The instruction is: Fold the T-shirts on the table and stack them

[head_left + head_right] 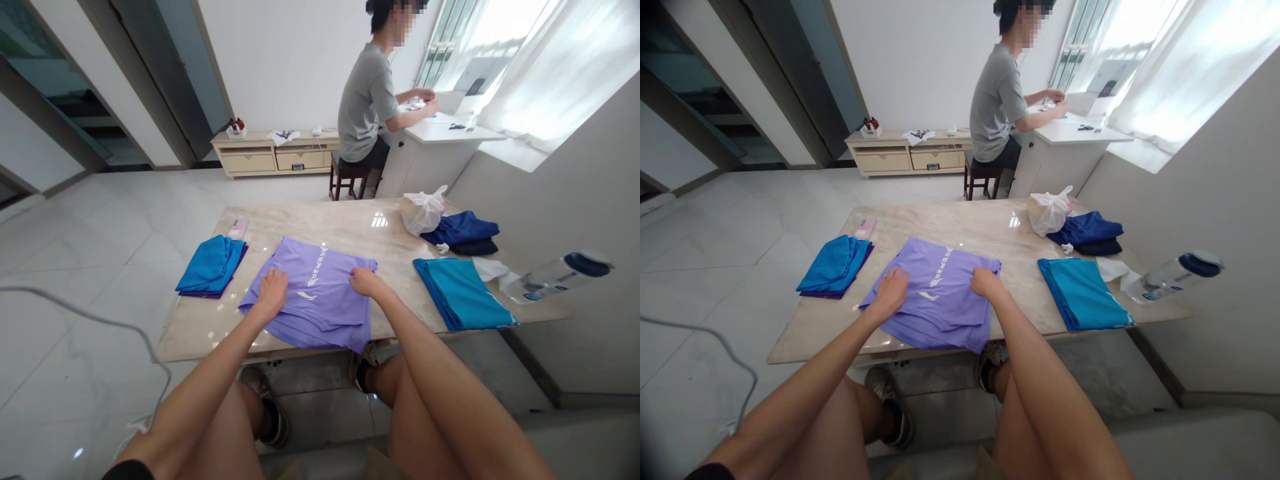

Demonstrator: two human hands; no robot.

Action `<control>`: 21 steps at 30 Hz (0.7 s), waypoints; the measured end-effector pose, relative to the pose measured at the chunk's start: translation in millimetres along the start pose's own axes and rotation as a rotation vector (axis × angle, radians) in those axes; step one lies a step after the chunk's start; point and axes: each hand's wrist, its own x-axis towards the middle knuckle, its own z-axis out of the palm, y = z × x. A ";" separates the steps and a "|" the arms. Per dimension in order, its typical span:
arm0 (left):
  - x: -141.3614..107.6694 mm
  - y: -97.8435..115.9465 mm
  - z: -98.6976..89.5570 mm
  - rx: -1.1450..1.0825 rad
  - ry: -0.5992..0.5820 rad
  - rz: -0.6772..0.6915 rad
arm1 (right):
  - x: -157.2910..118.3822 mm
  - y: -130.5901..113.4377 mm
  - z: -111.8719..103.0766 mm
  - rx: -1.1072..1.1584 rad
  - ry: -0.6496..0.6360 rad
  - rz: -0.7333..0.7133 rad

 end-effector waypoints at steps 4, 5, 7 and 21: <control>-34.7 64.9 10.5 -0.106 0.025 0.302 | -2.6 7.3 -12.0 0.009 0.059 0.096; -44.9 81.6 15.5 -0.138 -0.001 0.347 | -4.3 8.3 -13.4 0.009 0.069 0.114; -61.3 111.2 25.7 -0.179 -0.056 0.419 | -8.0 8.4 -15.2 0.017 0.091 0.146; -60.5 154.8 59.9 -0.163 -0.117 0.608 | -21.6 17.9 -11.9 0.065 0.144 0.344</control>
